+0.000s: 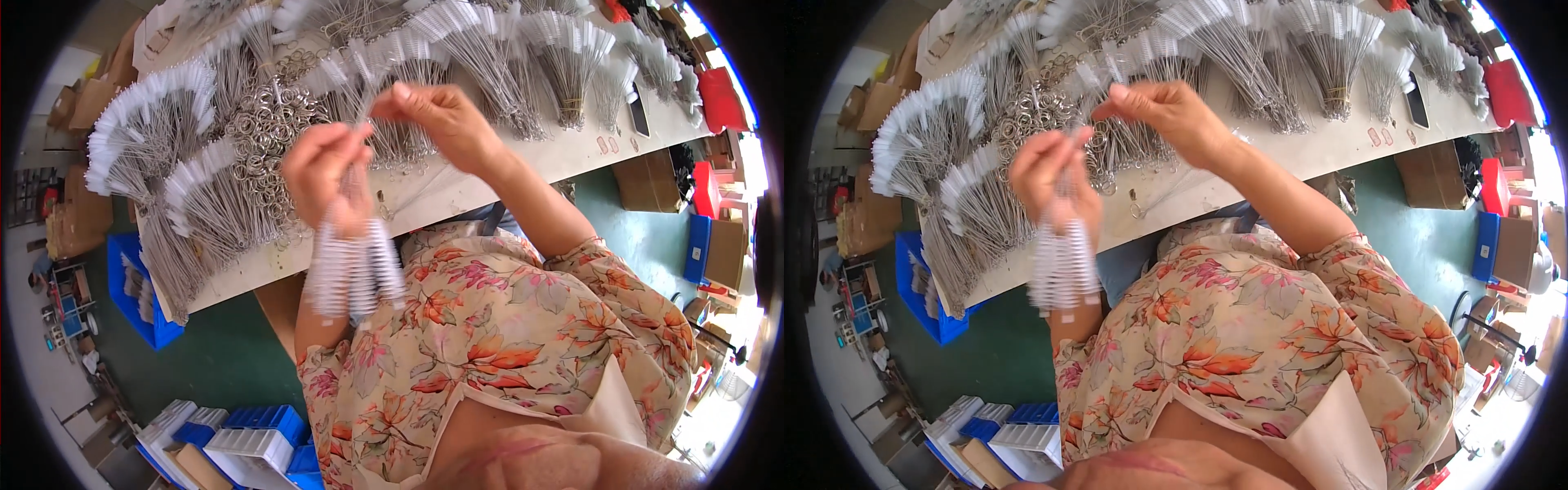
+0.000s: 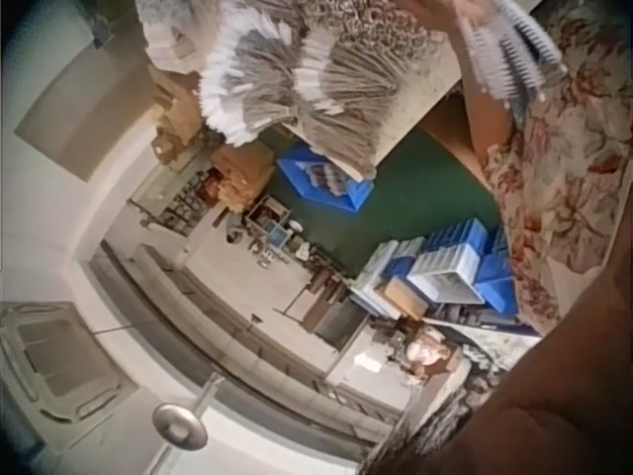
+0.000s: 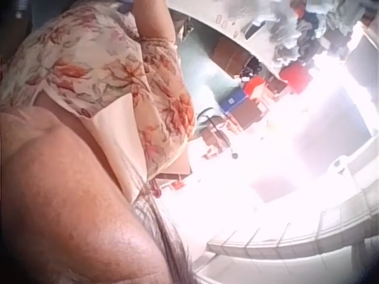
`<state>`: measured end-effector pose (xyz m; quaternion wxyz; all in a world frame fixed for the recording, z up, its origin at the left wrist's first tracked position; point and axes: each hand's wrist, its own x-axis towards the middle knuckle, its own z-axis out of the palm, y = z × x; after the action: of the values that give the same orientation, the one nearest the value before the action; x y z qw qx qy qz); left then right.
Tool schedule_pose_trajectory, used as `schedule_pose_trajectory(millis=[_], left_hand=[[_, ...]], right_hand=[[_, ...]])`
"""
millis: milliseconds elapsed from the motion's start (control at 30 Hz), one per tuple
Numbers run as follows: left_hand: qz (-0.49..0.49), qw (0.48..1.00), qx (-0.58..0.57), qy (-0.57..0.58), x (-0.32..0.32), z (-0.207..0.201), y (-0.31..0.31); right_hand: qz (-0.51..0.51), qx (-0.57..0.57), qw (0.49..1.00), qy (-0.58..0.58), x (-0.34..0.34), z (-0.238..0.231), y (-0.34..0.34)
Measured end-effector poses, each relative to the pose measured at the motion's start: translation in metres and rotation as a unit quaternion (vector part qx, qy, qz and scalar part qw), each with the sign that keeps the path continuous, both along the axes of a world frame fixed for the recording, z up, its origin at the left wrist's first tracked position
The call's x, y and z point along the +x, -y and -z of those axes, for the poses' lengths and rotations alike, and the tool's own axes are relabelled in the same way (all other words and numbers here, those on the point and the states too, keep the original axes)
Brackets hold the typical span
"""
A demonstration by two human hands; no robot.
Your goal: Assembling small white fiber brushes by sliding them onto metal rings and placing the finished sets into a box.
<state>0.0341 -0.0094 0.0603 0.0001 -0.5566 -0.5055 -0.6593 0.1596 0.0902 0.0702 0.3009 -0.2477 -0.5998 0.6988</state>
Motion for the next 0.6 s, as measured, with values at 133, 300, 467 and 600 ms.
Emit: schedule_pose_trajectory(millis=[133,300,467,600], left_hand=[[0.073,0.995,0.009,-0.071,0.002,0.031,-0.005],[-0.022,0.969,0.033,-0.243,-0.027,0.013,0.01],[0.184,0.979,-0.012,0.093,-0.061,-0.019,-0.008],[0.415,0.853,-0.204,0.241,-0.017,-0.007,0.011]], right_hand=[[0.011,-0.331,0.919,-0.215,-0.021,0.008,0.02],[-0.151,-0.254,0.939,-0.178,0.002,-0.003,-0.007],[-0.166,0.196,0.956,0.142,-0.003,-0.009,0.018],[-0.229,0.255,0.932,0.119,-0.004,-0.022,0.033]])
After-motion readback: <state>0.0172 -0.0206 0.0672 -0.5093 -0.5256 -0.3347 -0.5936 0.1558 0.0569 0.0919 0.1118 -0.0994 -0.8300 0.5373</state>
